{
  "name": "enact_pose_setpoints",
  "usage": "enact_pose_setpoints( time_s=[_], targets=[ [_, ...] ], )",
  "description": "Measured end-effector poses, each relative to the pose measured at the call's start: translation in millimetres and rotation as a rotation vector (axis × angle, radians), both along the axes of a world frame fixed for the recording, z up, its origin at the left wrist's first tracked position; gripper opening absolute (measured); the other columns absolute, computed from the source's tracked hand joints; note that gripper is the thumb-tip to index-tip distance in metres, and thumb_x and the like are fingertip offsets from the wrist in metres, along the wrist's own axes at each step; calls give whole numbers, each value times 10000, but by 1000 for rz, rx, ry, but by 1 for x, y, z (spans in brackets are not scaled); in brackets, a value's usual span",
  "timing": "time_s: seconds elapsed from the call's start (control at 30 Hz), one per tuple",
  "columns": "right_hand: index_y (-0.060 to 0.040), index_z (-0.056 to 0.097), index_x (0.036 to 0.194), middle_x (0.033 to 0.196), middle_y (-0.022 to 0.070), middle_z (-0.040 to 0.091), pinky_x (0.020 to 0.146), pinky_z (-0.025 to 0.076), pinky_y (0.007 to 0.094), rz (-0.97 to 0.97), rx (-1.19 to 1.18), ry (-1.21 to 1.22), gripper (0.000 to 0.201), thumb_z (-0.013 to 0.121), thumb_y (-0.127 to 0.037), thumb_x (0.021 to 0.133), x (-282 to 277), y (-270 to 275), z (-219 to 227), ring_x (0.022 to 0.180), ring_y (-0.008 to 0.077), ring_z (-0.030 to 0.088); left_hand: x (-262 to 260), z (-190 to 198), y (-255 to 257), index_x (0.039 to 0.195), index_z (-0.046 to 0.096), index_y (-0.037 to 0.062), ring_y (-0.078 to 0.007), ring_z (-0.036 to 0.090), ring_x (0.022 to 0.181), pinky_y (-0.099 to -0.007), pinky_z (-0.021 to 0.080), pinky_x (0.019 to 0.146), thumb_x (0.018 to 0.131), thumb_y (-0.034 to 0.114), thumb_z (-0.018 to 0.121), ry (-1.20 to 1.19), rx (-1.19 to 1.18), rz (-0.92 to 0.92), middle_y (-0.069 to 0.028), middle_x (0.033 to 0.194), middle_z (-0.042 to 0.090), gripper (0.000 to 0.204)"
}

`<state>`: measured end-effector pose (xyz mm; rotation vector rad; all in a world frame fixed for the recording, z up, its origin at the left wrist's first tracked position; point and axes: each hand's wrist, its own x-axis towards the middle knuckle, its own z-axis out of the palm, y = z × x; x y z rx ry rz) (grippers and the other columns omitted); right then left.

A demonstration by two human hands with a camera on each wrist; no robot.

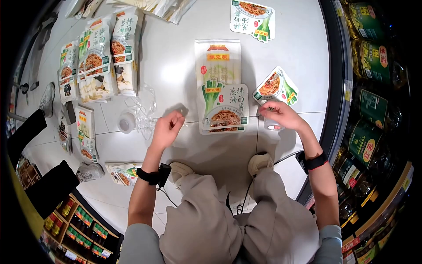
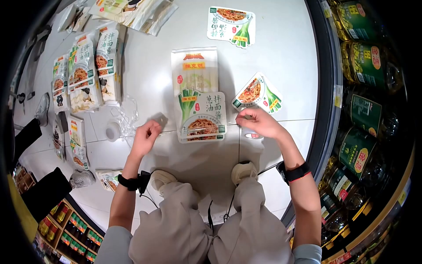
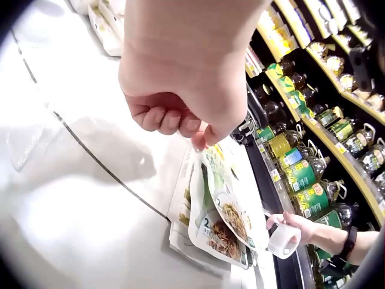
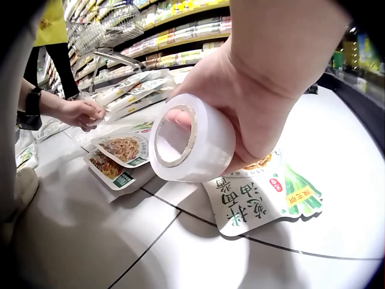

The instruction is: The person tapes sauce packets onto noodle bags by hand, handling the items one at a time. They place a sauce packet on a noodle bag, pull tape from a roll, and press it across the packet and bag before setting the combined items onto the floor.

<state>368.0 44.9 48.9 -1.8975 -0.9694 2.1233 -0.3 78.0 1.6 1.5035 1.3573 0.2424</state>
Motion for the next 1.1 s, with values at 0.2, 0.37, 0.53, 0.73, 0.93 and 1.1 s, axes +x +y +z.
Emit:
enact_pose_setpoints(
  time_s=[0.2, 0.37, 0.53, 0.73, 0.93, 1.1],
  targets=[
    [-42, 620, 944, 787, 45, 604, 554, 437, 242, 149, 137, -37, 259, 627, -270, 821, -17, -7, -34, 648, 111, 547, 51, 4, -5, 738, 579, 31, -47, 368, 491, -238, 312, 454, 822, 186, 635, 173, -109, 23, 13, 513, 441, 185],
    [-24, 630, 960, 734, 67, 616, 608, 429, 269, 160, 74, -27, 277, 644, -250, 799, -29, -5, -26, 664, 106, 527, 47, -13, -16, 676, 519, 33, -65, 332, 477, -253, 294, 443, 806, 187, 656, 71, -87, 39, 4, 497, 408, 243],
    [-15, 637, 874, 735, 61, 622, 627, 446, 288, 202, 198, -60, 242, 642, -245, 797, -21, -10, -26, 663, 120, 558, 39, 7, -12, 733, 568, 40, -154, 414, 455, -306, 353, 460, 769, 258, 684, 79, -11, 38, -65, 533, 485, 249],
    [-52, 652, 901, 684, 37, 606, 510, 455, 250, 183, 101, -94, 212, 635, -242, 809, 6, -7, -3, 585, 87, 559, -21, 13, 9, 762, 577, 35, -66, 355, 530, -247, 315, 488, 822, 215, 639, -214, -373, -90, 21, 551, 423, 200],
    [-47, 656, 876, 648, 12, 586, 477, 449, 227, 130, 135, 10, 206, 628, -243, 820, 5, -6, -9, 521, 63, 539, -7, 42, 35, 737, 569, 37, -84, 376, 534, -252, 339, 503, 821, 229, 644, 16, -171, -161, 3, 579, 455, 222],
    [-57, 644, 825, 623, 38, 612, 486, 452, 255, 213, 321, -143, 228, 615, -283, 814, -11, 8, -6, 505, 108, 585, -14, 39, 38, 745, 608, 50, -151, 436, 508, -292, 377, 501, 769, 261, 681, 101, -149, -309, -50, 577, 520, 224]
  ],
)
